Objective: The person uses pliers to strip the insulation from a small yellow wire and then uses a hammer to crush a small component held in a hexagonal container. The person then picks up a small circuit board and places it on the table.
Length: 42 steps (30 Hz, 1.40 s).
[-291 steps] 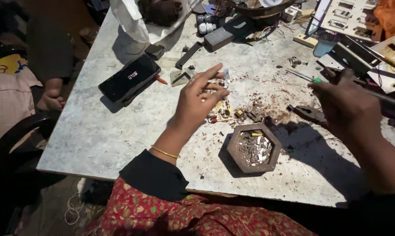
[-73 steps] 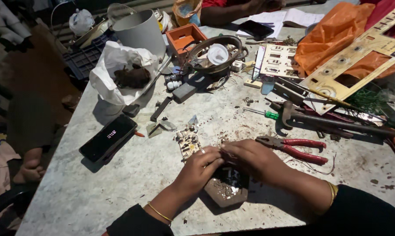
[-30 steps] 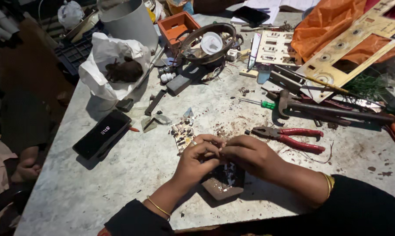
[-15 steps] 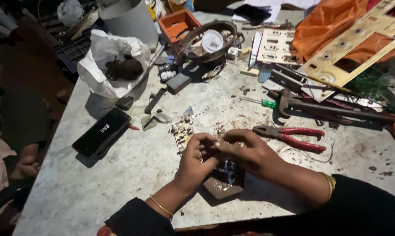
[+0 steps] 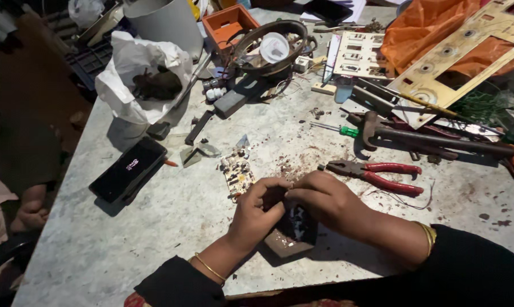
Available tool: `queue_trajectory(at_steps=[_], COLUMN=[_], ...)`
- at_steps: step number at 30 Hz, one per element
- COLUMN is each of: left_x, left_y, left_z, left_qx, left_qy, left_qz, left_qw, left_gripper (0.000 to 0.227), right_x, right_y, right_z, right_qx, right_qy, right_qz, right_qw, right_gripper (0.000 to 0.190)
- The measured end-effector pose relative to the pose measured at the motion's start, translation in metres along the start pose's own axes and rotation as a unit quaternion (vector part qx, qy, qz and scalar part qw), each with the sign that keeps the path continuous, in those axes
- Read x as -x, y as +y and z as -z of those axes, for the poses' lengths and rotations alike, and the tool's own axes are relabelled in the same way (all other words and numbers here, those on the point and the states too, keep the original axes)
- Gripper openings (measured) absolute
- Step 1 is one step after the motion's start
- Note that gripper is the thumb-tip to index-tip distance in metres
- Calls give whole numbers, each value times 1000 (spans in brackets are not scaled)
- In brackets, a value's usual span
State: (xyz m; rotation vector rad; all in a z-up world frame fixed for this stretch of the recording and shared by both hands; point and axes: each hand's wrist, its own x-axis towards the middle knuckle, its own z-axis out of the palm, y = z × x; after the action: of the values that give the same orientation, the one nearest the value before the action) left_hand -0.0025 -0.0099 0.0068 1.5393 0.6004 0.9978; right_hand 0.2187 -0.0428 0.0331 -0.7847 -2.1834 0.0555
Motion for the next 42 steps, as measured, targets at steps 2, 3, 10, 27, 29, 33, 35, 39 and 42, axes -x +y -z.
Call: queue_trajectory(at_steps=[2, 3, 10, 27, 29, 33, 35, 39, 42], left_x=[-2, -2, -3, -8, -8, -9, -9, -6, -6], left_y=[1, 2, 11, 5, 9, 6, 2, -4, -4], left_z=[1, 2, 7, 12, 11, 13, 15, 15, 14], left_qx=[-18, -26, -138, 158, 140, 100, 63, 53, 62], left_qy=[9, 18, 19, -38, -36, -28, -18, -8, 7], left_qz=[-5, -8, -55, 82, 87, 77, 74, 59, 87], left_qw=[1000, 999, 989, 983, 986, 992, 995, 997, 994], left_gripper=[33, 30, 15, 37, 38, 26, 20, 17, 18], right_x=[3, 4, 8, 10, 15, 20, 19, 8, 0], right_y=[3, 4, 16, 18, 24, 24, 22, 13, 5], right_z=[2, -1, -9, 0, -3, -8, -7, 2, 9], right_qx=[2, 0, -77, 22, 35, 57, 59, 99, 139], right_qy=[-9, -9, 38, -13, -16, -37, -45, -73, -100], right_qz=[5, 6, -12, -36, -23, 0, -3, 16, 37], right_qw=[1000, 1000, 996, 999, 999, 998, 997, 992, 985], right_gripper=[38, 36, 31, 35, 32, 29, 34, 50, 60])
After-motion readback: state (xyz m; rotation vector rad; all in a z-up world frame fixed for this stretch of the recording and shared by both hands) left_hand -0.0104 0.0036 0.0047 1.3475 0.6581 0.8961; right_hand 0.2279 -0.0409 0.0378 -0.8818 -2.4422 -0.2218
